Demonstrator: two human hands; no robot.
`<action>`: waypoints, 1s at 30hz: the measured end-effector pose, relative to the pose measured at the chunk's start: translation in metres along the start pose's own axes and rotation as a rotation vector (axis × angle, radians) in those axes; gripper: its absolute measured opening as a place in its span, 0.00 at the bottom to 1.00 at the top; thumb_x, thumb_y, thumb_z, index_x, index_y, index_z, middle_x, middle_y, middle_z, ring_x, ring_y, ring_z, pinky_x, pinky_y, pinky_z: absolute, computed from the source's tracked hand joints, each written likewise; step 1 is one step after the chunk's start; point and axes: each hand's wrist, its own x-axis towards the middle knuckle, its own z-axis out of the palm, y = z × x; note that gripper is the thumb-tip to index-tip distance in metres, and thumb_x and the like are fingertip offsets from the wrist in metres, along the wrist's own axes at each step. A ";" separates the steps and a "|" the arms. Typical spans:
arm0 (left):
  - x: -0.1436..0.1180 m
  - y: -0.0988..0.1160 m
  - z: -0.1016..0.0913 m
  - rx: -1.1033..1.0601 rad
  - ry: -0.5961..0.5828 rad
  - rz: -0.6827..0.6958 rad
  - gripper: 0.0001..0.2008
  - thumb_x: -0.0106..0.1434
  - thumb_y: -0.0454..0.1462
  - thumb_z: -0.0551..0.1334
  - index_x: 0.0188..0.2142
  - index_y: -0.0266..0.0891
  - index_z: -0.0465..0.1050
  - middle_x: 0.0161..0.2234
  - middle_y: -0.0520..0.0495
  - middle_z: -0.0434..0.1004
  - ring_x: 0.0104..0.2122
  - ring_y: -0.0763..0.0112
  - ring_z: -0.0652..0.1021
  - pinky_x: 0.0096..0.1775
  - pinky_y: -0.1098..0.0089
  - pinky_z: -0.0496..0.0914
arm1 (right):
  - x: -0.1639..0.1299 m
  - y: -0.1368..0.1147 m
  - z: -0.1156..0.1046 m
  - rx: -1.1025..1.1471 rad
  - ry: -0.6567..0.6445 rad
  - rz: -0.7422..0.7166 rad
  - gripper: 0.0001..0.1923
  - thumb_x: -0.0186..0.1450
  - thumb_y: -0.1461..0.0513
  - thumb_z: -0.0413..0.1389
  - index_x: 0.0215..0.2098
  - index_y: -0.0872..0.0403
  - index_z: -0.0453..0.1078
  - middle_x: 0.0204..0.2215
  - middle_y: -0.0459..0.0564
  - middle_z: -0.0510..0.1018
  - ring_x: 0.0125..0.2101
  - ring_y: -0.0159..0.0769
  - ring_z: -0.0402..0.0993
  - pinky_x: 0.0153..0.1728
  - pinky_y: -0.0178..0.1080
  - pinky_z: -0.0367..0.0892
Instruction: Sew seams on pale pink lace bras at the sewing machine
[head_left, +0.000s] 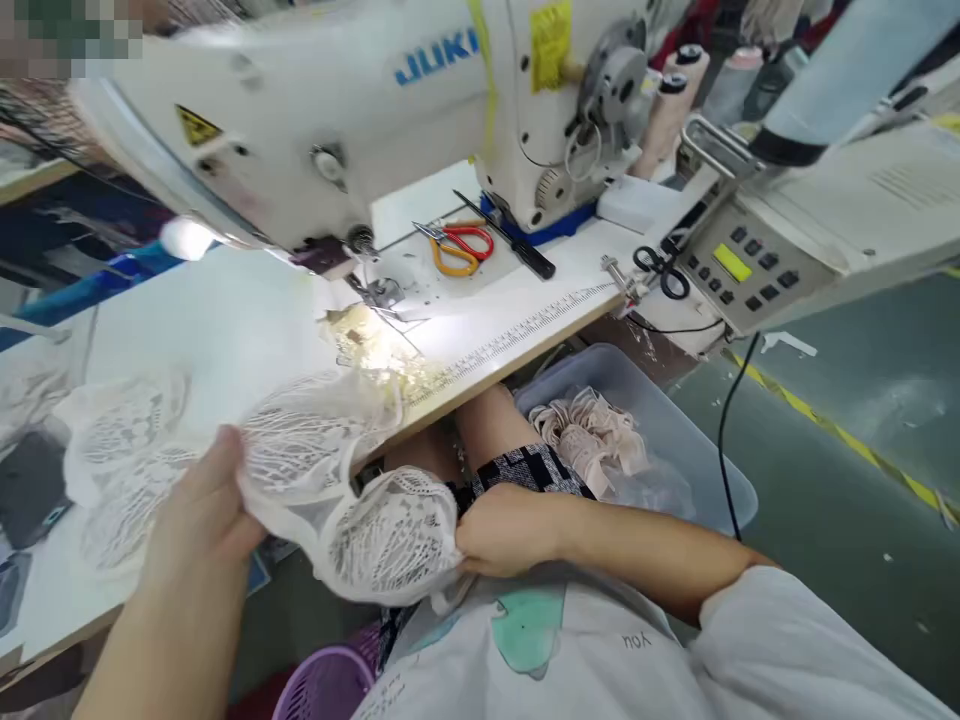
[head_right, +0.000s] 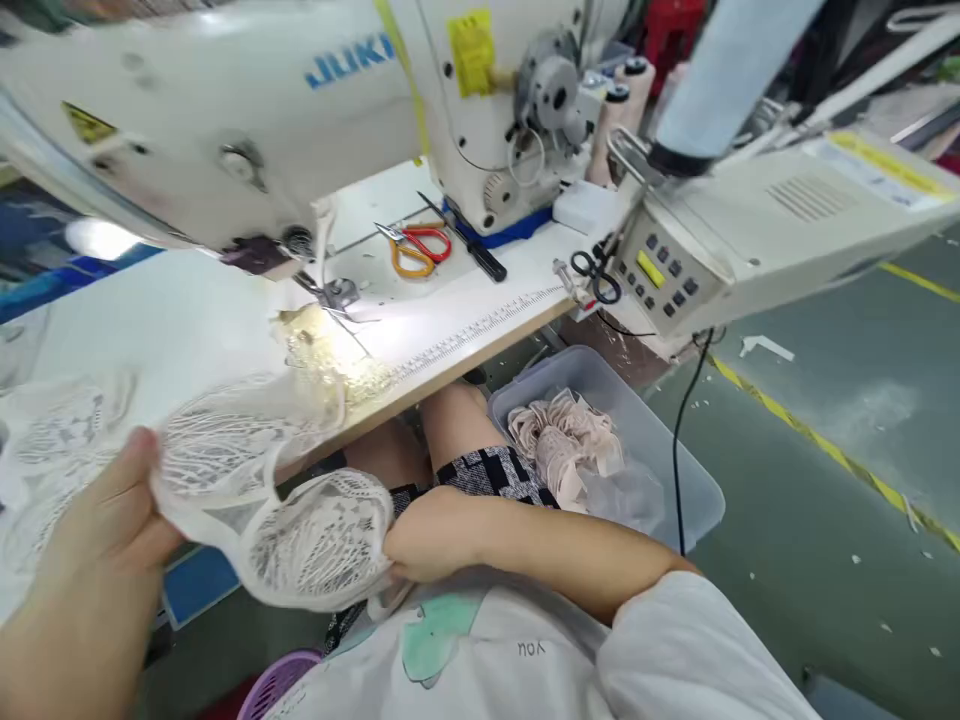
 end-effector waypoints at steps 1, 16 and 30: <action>0.000 0.002 0.000 -0.014 0.027 0.023 0.16 0.55 0.36 0.67 0.43 0.33 0.75 0.37 0.42 0.83 0.56 0.50 0.71 0.57 0.49 0.66 | -0.002 0.005 -0.007 0.026 0.041 0.043 0.18 0.66 0.52 0.52 0.38 0.57 0.76 0.33 0.55 0.81 0.32 0.41 0.76 0.22 0.36 0.56; -0.003 -0.025 -0.048 0.589 -0.318 0.274 0.29 0.50 0.61 0.63 0.35 0.39 0.80 0.37 0.42 0.83 0.45 0.50 0.78 0.53 0.55 0.69 | 0.076 0.041 -0.083 0.935 0.629 -0.037 0.11 0.61 0.57 0.54 0.23 0.54 0.64 0.18 0.39 0.61 0.20 0.27 0.58 0.23 0.32 0.55; 0.036 -0.009 -0.008 1.076 -0.758 0.941 0.18 0.64 0.38 0.47 0.18 0.43 0.46 0.15 0.54 0.58 0.17 0.71 0.63 0.22 0.70 0.60 | 0.085 0.034 -0.082 0.669 0.613 0.091 0.17 0.60 0.61 0.52 0.18 0.52 0.49 0.18 0.38 0.53 0.21 0.27 0.52 0.23 0.33 0.47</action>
